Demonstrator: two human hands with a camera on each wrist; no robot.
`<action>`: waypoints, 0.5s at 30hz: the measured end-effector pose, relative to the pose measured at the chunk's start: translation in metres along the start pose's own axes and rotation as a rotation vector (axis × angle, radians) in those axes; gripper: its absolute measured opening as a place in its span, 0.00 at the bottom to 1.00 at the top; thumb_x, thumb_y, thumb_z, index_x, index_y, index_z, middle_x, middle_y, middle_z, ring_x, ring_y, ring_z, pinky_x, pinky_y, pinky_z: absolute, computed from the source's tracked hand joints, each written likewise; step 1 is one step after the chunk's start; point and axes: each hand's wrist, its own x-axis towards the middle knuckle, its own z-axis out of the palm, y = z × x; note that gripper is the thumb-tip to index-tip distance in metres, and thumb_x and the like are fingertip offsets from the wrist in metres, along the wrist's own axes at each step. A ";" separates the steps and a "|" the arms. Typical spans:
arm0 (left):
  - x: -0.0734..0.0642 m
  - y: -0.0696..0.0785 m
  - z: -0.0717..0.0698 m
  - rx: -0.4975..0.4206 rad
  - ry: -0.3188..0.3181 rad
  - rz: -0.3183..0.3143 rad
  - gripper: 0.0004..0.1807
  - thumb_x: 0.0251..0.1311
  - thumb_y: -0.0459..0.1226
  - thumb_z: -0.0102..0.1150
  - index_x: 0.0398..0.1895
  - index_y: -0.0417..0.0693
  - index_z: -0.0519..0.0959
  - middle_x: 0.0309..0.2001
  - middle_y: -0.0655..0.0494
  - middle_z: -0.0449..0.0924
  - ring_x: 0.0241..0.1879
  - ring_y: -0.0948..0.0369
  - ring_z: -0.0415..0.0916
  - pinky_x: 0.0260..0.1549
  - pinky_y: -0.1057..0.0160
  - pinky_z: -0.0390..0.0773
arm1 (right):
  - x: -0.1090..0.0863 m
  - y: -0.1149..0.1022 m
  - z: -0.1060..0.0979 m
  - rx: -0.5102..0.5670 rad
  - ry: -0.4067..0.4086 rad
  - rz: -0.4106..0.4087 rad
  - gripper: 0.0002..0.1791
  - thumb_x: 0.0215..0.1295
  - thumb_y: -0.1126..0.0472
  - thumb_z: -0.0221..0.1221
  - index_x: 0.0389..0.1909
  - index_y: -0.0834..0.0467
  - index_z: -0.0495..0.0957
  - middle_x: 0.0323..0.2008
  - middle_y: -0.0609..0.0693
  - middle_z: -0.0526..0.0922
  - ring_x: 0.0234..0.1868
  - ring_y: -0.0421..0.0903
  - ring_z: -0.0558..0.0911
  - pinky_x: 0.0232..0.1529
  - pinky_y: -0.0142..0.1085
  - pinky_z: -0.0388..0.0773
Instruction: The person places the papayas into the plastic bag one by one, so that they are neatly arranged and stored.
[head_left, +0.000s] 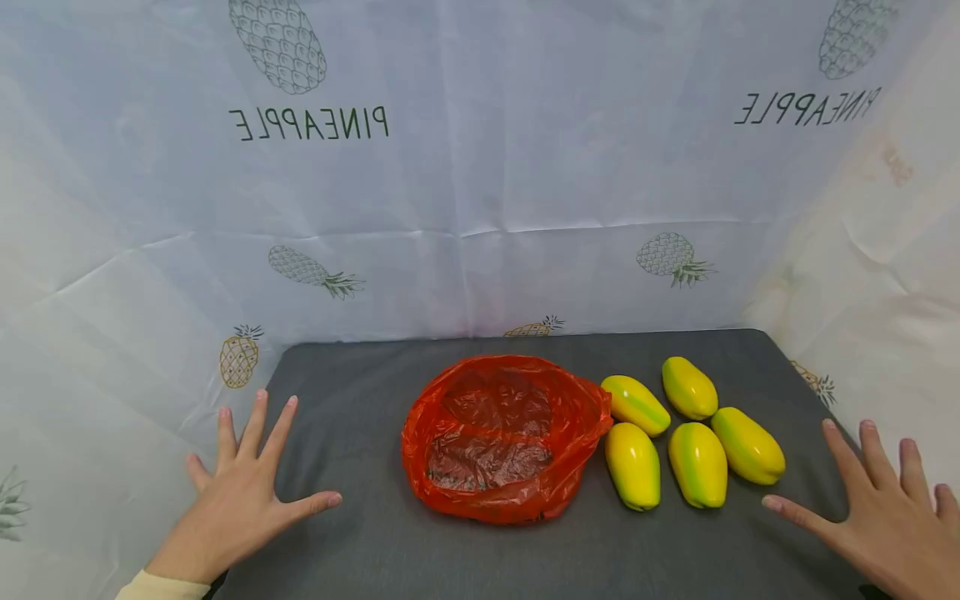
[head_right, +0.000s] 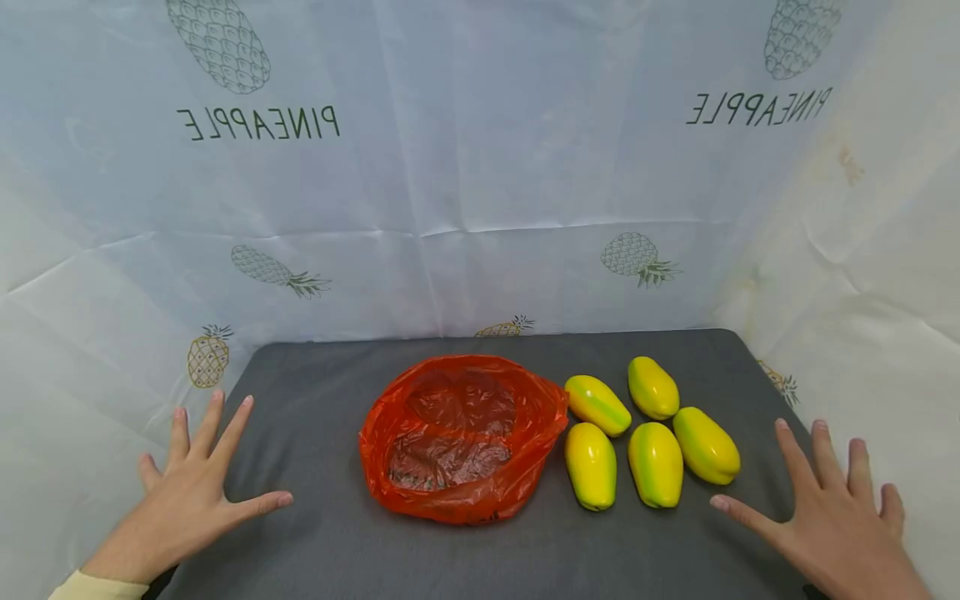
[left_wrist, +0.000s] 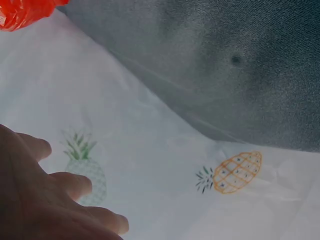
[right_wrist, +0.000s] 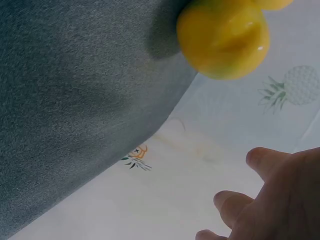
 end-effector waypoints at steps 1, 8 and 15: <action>0.000 0.000 0.000 0.000 0.000 -0.002 0.77 0.49 0.77 0.70 0.89 0.67 0.28 0.88 0.51 0.13 0.80 0.20 0.13 0.47 0.02 0.36 | 0.000 0.000 0.000 -0.005 0.005 -0.004 0.86 0.48 0.12 0.63 0.85 0.61 0.23 0.81 0.75 0.20 0.79 0.82 0.21 0.73 0.83 0.31; 0.001 0.002 0.007 -0.011 0.010 -0.001 0.76 0.51 0.76 0.69 0.89 0.68 0.27 0.87 0.53 0.12 0.80 0.18 0.18 0.49 0.03 0.39 | 0.007 -0.012 -0.006 0.028 0.090 -0.153 0.83 0.51 0.15 0.65 0.88 0.54 0.27 0.83 0.76 0.25 0.81 0.84 0.28 0.69 0.83 0.38; 0.010 0.025 0.018 -0.126 0.013 0.017 0.74 0.52 0.75 0.69 0.89 0.71 0.28 0.88 0.58 0.13 0.82 0.25 0.13 0.56 0.04 0.37 | 0.005 -0.057 -0.019 0.080 0.146 -0.347 0.77 0.52 0.19 0.69 0.90 0.48 0.36 0.87 0.67 0.29 0.85 0.76 0.30 0.68 0.83 0.43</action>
